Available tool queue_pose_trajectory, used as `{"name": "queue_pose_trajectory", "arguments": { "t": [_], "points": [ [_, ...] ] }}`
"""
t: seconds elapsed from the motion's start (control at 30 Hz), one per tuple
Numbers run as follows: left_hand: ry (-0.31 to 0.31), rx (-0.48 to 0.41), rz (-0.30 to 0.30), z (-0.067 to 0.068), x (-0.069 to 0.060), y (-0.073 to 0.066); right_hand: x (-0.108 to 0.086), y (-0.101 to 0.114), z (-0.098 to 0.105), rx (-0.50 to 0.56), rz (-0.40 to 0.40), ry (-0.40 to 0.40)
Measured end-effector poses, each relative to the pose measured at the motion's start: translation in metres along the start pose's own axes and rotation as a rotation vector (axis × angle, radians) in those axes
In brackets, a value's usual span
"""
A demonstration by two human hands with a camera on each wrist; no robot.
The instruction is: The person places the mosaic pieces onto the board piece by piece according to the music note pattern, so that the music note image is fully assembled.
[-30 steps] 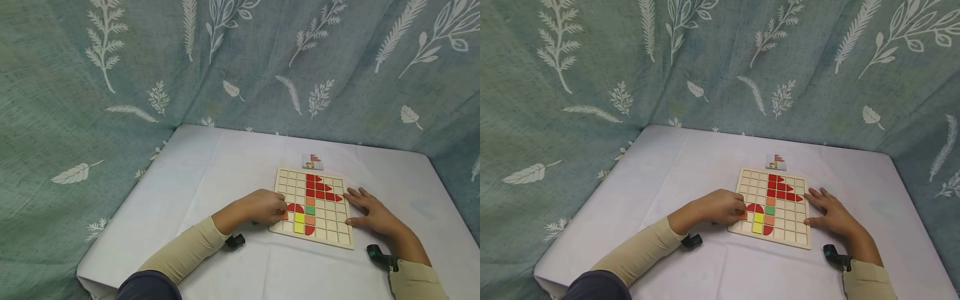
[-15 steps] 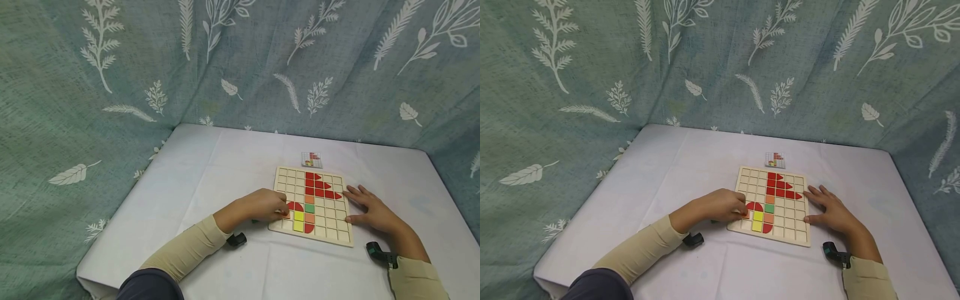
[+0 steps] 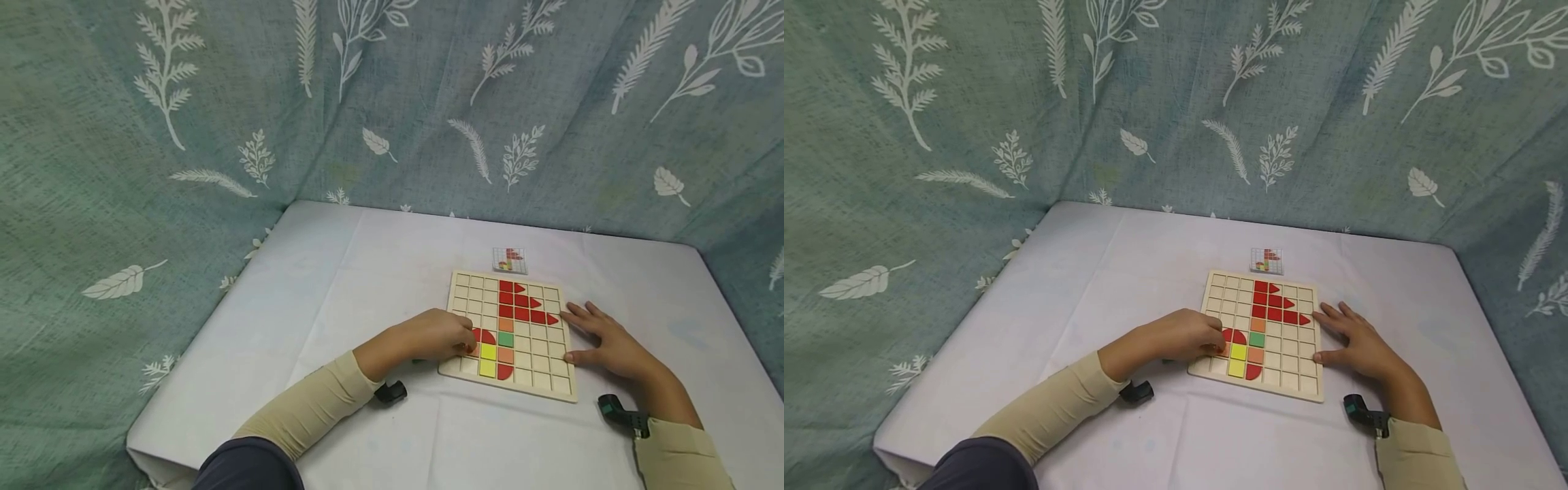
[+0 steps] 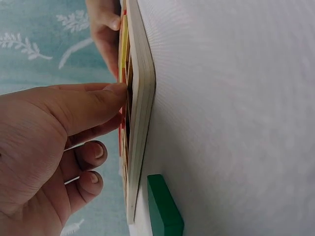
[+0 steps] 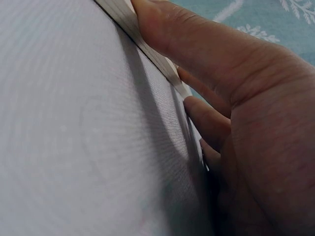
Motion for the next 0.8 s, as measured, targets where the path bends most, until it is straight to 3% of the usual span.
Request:
{"name": "queue_pose_trajectory", "arguments": {
  "t": [0.23, 0.5, 0.8],
  "points": [
    [-0.011, 0.003, 0.001, -0.0005, 0.0032, -0.0024, -0.0011, 0.0009, 0.0012, 0.001, 0.012, -0.003],
    [-0.015, -0.062, 0.005, 0.0003, 0.007, -0.0061, -0.0012, 0.002, 0.0007, -0.002, 0.012, -0.006],
    [-0.034, -0.044, 0.025, 0.0014, 0.001, -0.0022, 0.0, 0.0016, -0.0007, -0.014, 0.022, -0.014]
  ]
}}
Point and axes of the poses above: each hand's wrist, its own x-axis towards the middle knuckle, its own z-axis out of the back of the hand, y = z × x, the point moved 7 cm from there along x, towards the middle knuckle, and after that the axes turned 15 degrees about x, right-handed, at the moved point
